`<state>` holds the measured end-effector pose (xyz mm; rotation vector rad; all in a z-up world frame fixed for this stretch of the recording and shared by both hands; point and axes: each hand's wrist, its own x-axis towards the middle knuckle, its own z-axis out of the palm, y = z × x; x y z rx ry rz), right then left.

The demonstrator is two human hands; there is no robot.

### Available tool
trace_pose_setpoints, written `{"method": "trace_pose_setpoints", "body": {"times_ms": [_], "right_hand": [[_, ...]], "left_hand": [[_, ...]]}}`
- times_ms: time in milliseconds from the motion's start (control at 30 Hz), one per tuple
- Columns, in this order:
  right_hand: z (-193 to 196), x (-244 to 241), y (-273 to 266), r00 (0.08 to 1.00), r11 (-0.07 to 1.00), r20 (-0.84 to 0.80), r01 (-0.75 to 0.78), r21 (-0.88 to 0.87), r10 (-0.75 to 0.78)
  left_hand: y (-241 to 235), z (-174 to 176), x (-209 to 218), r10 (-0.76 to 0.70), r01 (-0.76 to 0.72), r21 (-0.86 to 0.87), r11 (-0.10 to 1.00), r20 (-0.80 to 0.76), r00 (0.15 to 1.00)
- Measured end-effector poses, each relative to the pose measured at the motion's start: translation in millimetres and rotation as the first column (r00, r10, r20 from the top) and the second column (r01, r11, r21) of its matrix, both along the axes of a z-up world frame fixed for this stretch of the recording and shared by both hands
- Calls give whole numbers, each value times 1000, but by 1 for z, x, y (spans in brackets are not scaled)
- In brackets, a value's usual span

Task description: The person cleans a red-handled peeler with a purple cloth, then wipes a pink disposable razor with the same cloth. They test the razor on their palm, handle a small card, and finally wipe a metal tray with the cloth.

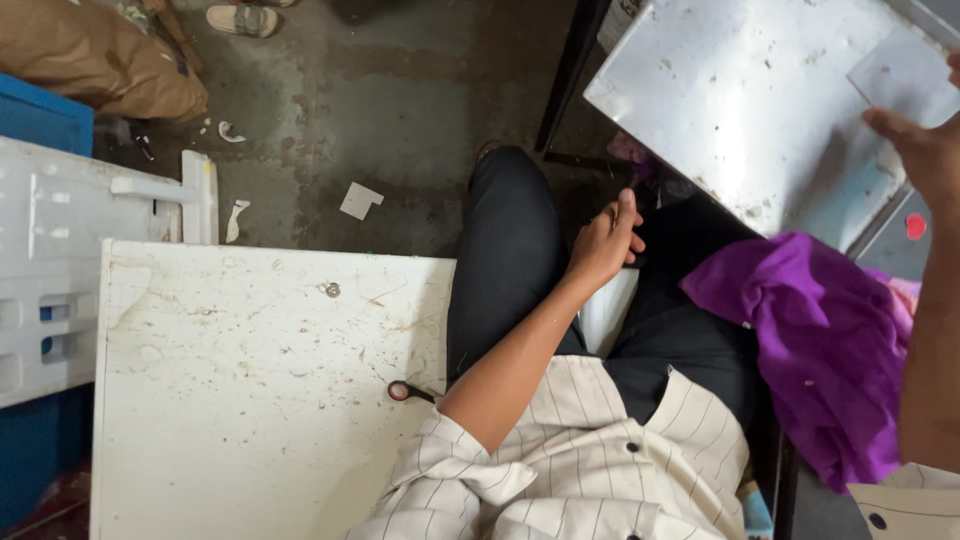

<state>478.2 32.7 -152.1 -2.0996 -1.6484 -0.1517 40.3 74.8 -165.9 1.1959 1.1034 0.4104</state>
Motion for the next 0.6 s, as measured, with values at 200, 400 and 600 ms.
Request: {"method": "trace_pose_setpoints", "body": {"times_ms": [200, 400, 600], "right_hand": [[15, -15, 3, 983, 995, -160, 80, -68, -90], [80, -77, -3, 999, 987, 37, 34, -160, -28], [111, -112, -5, 987, 987, 155, 58, -147, -35]], "left_hand": [[4, 8, -10, 33, -33, -10, 999, 19, 999], [2, 8, -2, -1, 1, -8, 1000, 14, 1000], [1, 6, -4, 4, -4, -9, 1000, -2, 1000]]}}
